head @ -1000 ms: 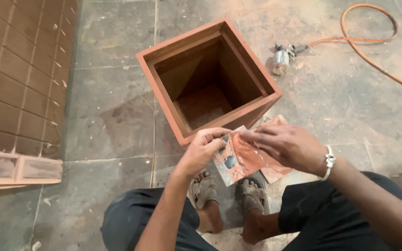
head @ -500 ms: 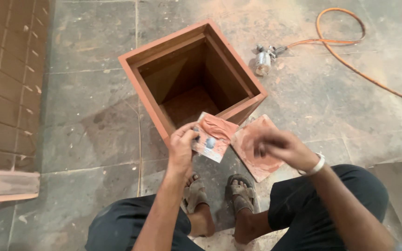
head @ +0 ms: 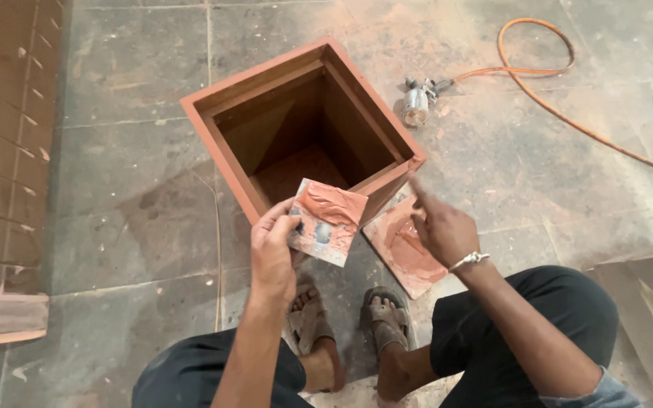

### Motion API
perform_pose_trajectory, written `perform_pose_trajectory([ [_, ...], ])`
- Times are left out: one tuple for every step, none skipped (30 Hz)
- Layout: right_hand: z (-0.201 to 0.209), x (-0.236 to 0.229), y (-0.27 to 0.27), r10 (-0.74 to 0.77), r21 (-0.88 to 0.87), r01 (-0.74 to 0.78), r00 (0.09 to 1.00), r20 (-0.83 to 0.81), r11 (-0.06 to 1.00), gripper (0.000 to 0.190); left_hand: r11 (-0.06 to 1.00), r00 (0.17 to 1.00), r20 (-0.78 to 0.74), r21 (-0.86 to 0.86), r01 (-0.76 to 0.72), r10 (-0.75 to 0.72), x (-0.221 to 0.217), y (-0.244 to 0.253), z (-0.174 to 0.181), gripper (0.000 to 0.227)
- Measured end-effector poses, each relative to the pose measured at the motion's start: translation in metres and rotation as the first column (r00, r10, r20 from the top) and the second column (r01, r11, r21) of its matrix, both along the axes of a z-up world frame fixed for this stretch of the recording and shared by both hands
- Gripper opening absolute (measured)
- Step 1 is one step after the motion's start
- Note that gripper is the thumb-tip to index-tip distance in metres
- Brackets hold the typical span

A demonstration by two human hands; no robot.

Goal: The person applies a reddish-brown paste to the edges and corners of a wooden box using a small card. They scoop the paste from a tile on the floor and spread it along the seams, focusing on the interior and exterior corners.

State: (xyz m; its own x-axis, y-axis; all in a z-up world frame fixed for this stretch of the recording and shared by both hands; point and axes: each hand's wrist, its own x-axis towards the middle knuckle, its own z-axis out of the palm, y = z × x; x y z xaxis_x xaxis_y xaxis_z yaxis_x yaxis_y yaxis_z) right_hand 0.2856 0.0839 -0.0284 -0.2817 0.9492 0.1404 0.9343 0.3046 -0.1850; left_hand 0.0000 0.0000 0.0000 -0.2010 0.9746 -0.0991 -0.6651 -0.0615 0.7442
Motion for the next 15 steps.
perform_pose_trajectory([
  [0.0, 0.004, 0.005, -0.027, 0.0, 0.027, 0.998, -0.061, 1.0, 0.088, 1.0, 1.0, 0.013, -0.017, -0.006, 0.006, 0.0, -0.003, 0.0, 0.035],
  [-0.001, 0.01, 0.012, -0.054, -0.001, 0.055, 0.991, -0.122, 0.999, 0.087, 1.0, 1.0, 0.005, -0.005, -0.017, 0.017, -0.001, -0.005, -0.001, 0.036],
  [-0.004, 0.012, 0.02, -0.01, -0.029, 0.003, 0.974, -0.228, 1.0, 0.089, 1.0, 1.0, -0.008, 0.009, -0.027, 0.027, -0.002, -0.005, -0.001, 0.036],
  [-0.008, 0.012, 0.03, 0.031, -0.05, -0.05, 0.942, -0.333, 0.997, 0.092, 0.999, 0.999, -0.021, 0.023, -0.036, 0.037, -0.004, -0.006, -0.001, 0.036],
  [-0.011, 0.011, 0.04, 0.075, -0.052, -0.108, 0.898, -0.434, 0.993, 0.094, 0.998, 0.998, -0.004, -0.005, -0.058, 0.058, -0.005, -0.004, 0.001, 0.036],
  [-0.015, 0.008, 0.043, 0.059, -0.074, -0.108, 0.875, -0.481, 0.991, 0.094, 0.996, 0.997, 0.013, -0.032, -0.079, 0.08, -0.006, -0.003, 0.002, 0.035],
  [-0.02, 0.005, 0.041, 0.045, -0.104, -0.115, 0.853, -0.52, 0.988, 0.094, 0.992, 0.993, 0.035, -0.067, -0.106, 0.109, -0.007, -0.005, 0.002, 0.035],
  [-0.023, 0.001, 0.039, 0.029, -0.134, -0.124, 0.829, -0.558, 0.983, 0.094, 0.991, 0.991, 0.047, -0.048, -0.126, 0.128, -0.01, -0.003, 0.002, 0.035],
  [-0.026, -0.003, 0.031, 0.08, -0.142, -0.194, 0.817, -0.571, 0.971, 0.095, 0.989, 0.988, 0.061, -0.038, -0.141, 0.144, -0.013, -0.002, 0.001, 0.034],
  [-0.028, -0.009, 0.022, 0.129, -0.149, -0.262, 0.801, -0.584, 0.953, 0.095, 0.987, 0.984, 0.076, -0.029, -0.157, 0.159, -0.014, -0.002, -0.001, 0.034],
  [-0.026, -0.016, 0.016, 0.176, -0.141, -0.321, 0.776, -0.605, 0.936, 0.095, 0.987, 0.984, 0.083, -0.011, -0.159, 0.159, -0.015, 0.0, 0.001, 0.034],
  [-0.022, -0.02, 0.009, 0.205, -0.174, -0.393, 0.749, -0.63, 0.903, 0.095, 0.987, 0.983, 0.09, 0.007, -0.16, 0.159, -0.015, 0.002, 0.003, 0.035],
  [-0.017, -0.024, 0.004, 0.24, -0.197, -0.469, 0.716, -0.656, 0.861, 0.094, 0.985, 0.982, 0.095, 0.031, -0.169, 0.166, -0.017, 0.004, 0.006, 0.035],
  [-0.013, -0.028, 0.002, 0.271, -0.217, -0.542, 0.679, -0.682, 0.812, 0.094, 0.984, 0.98, 0.089, 0.017, -0.179, 0.177, -0.018, 0.004, 0.009, 0.035],
  [-0.008, -0.028, 0.005, 0.207, -0.225, -0.471, 0.701, -0.683, 0.853, 0.095, 0.982, 0.978, 0.084, -0.007, -0.189, 0.189, -0.017, 0.001, 0.01, 0.034],
])
